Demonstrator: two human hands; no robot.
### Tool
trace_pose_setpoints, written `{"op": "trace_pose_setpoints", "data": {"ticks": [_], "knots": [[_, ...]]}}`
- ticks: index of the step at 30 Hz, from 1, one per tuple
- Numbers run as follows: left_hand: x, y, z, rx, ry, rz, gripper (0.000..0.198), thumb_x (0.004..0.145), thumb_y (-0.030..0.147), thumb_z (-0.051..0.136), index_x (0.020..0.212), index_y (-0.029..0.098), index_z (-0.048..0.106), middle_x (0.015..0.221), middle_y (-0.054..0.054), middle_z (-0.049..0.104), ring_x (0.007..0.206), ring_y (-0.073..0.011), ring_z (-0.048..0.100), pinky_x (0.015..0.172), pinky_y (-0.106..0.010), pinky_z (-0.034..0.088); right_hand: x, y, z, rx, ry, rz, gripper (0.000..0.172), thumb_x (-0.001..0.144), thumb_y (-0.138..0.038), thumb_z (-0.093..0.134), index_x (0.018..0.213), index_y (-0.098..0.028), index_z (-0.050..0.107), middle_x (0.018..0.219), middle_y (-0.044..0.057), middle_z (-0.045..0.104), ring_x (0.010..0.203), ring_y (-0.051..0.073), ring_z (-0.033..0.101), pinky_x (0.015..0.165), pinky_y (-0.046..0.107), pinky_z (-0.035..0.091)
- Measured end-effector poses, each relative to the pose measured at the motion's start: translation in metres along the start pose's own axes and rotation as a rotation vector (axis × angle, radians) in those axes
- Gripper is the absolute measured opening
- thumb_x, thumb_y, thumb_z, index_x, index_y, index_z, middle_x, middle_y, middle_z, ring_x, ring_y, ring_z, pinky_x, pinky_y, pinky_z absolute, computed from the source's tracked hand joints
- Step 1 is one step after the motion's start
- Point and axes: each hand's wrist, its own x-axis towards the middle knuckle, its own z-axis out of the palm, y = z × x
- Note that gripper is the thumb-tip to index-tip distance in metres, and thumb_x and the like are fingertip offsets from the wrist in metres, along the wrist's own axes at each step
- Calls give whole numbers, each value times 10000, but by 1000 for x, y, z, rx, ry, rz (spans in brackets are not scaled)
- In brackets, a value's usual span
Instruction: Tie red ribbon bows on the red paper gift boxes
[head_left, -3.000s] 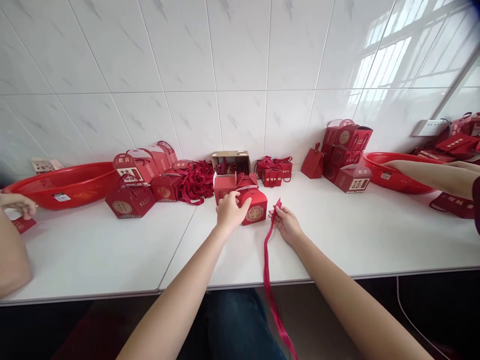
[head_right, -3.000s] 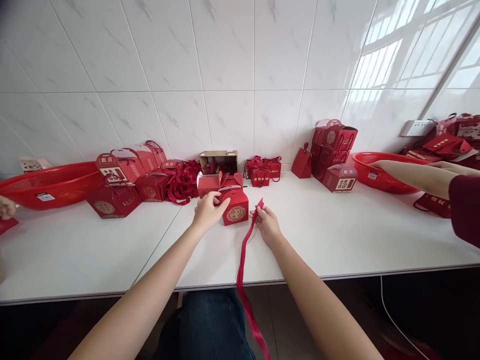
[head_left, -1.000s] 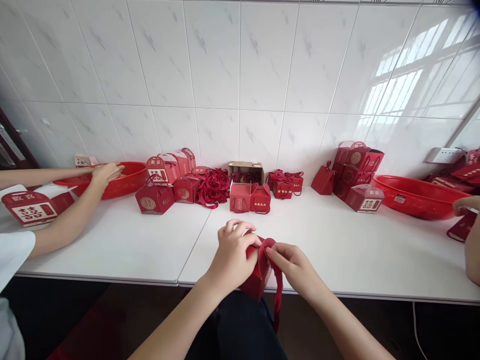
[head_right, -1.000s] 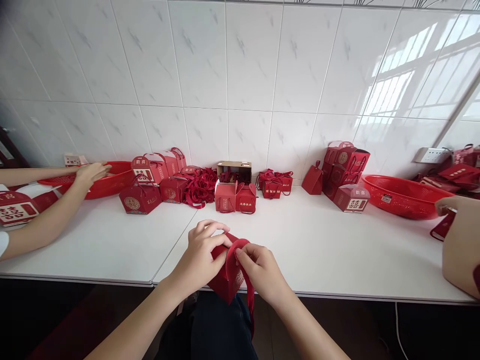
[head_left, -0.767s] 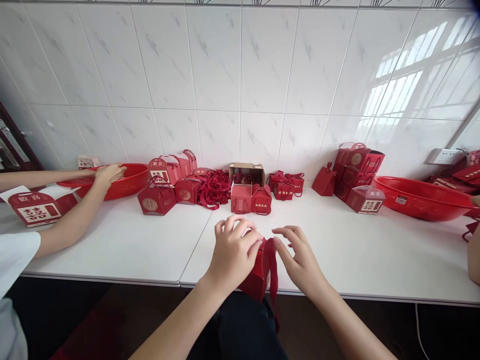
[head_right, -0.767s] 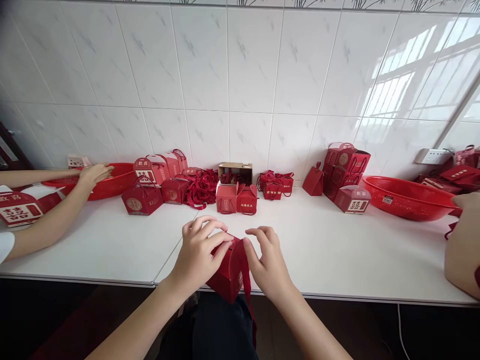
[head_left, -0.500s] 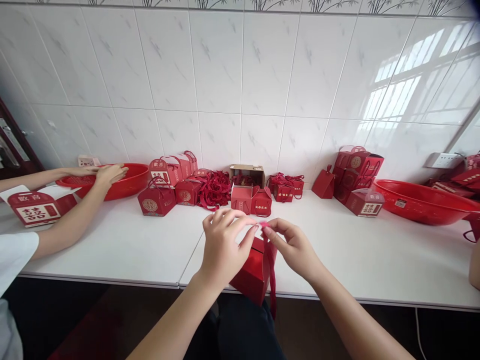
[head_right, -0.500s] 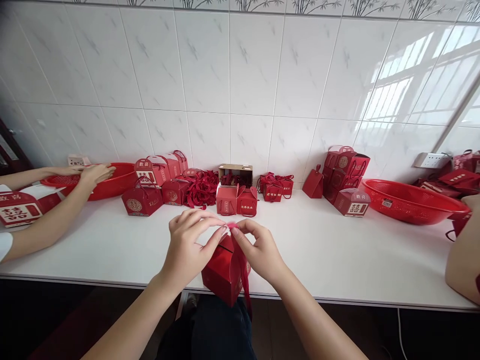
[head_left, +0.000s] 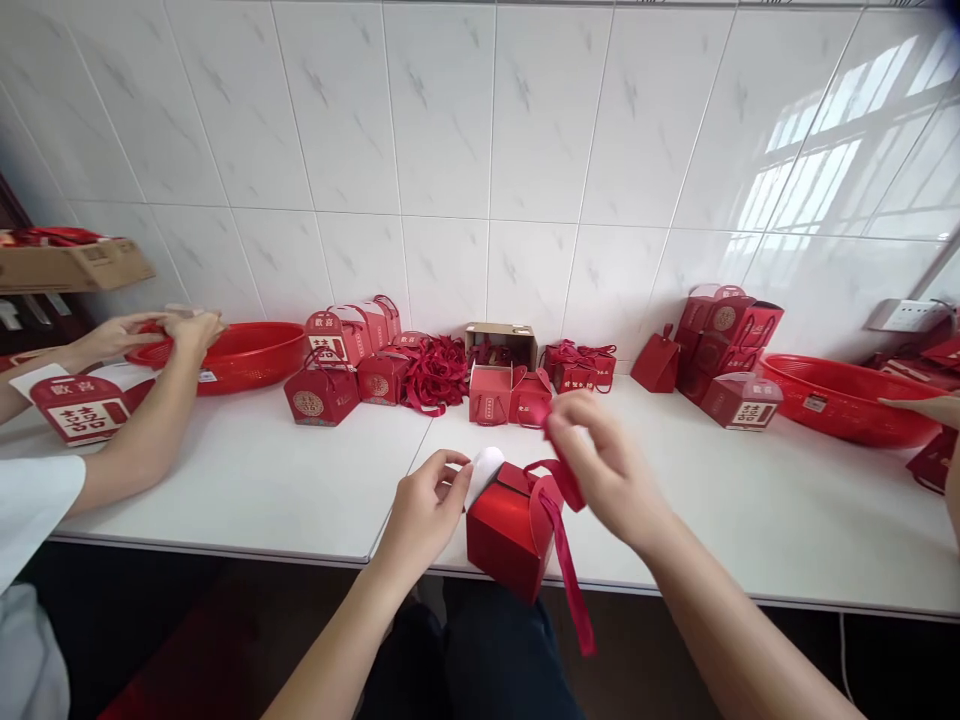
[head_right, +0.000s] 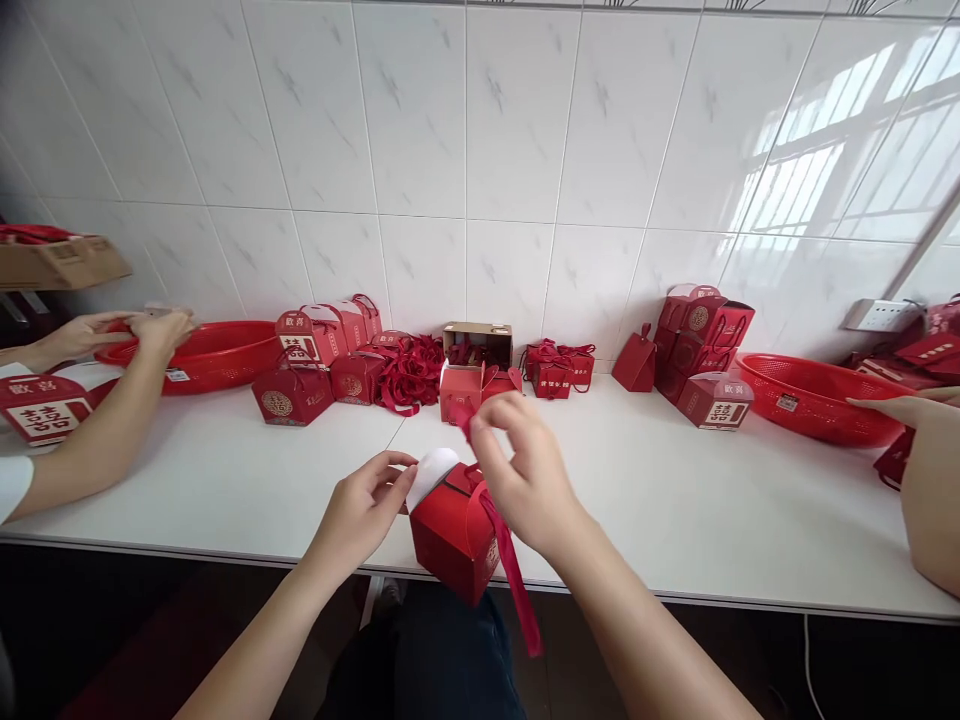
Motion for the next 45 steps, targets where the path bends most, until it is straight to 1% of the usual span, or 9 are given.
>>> {"op": "trace_pose_setpoints", "data": {"ticks": [3,8,19,26,32,36,38,41,45], "knots": [[2,-7,1,-98,-4,-6,369,838,511,508,984,179,577,792,-45,678,658,-180,645,639,-287,520,-2,34,27,-137,-202,127,226,888,-263,453,695,-186,543,940,74,569,938,201,532,863,369,417],[1,-10,3,-51,20,34,401,840,487,523,1079,177,608,781,-39,676,639,-164,615,653,-286,524,-8,56,48,-156,-346,212,265,882,-275,443,657,-185,549,1054,98,575,1037,217,525,924,374,392],[-3,-10,5,-38,40,52,398,855,477,517,1108,183,608,696,-13,652,616,-149,603,647,-256,508,-6,59,47,23,-395,311,267,874,-319,462,686,-192,602,1149,81,553,1126,221,500,965,375,351],[-7,-5,7,-27,41,69,367,857,447,519,1099,183,599,736,-19,668,626,-149,607,630,-248,488,-5,63,48,-15,-409,333,279,860,-283,458,628,-181,573,1160,99,555,1142,230,495,964,386,351],[-11,1,7,-93,-12,28,383,863,485,486,1101,190,540,653,11,604,603,-149,596,593,-245,483,-3,65,47,-53,-504,238,251,848,-212,460,639,-176,593,1179,101,560,1138,231,509,961,380,369],[1,1,11,-205,-115,-53,335,864,519,454,878,193,532,622,27,558,536,-126,556,520,-223,453,-1,61,49,-73,-542,156,227,839,-168,462,681,-177,625,1158,99,575,1125,223,522,962,377,381],[7,-1,11,-196,-174,-31,326,847,502,487,759,188,499,590,36,518,518,-115,521,509,-214,426,-1,58,48,-98,-513,126,198,844,-204,485,713,-185,632,1151,101,582,1124,231,521,967,392,381],[11,-15,-4,-88,-218,-25,323,841,488,482,716,191,489,601,20,541,574,-140,554,568,-237,440,-7,55,33,-71,-309,167,166,858,-320,506,822,-207,621,1180,98,573,1160,244,495,950,400,398],[11,-53,-51,495,-52,-119,269,801,424,490,653,202,524,674,-36,619,654,-213,593,646,-311,436,-32,62,-6,30,-26,355,257,863,-446,486,881,-213,592,1113,82,607,1054,227,553,893,363,431]]}}
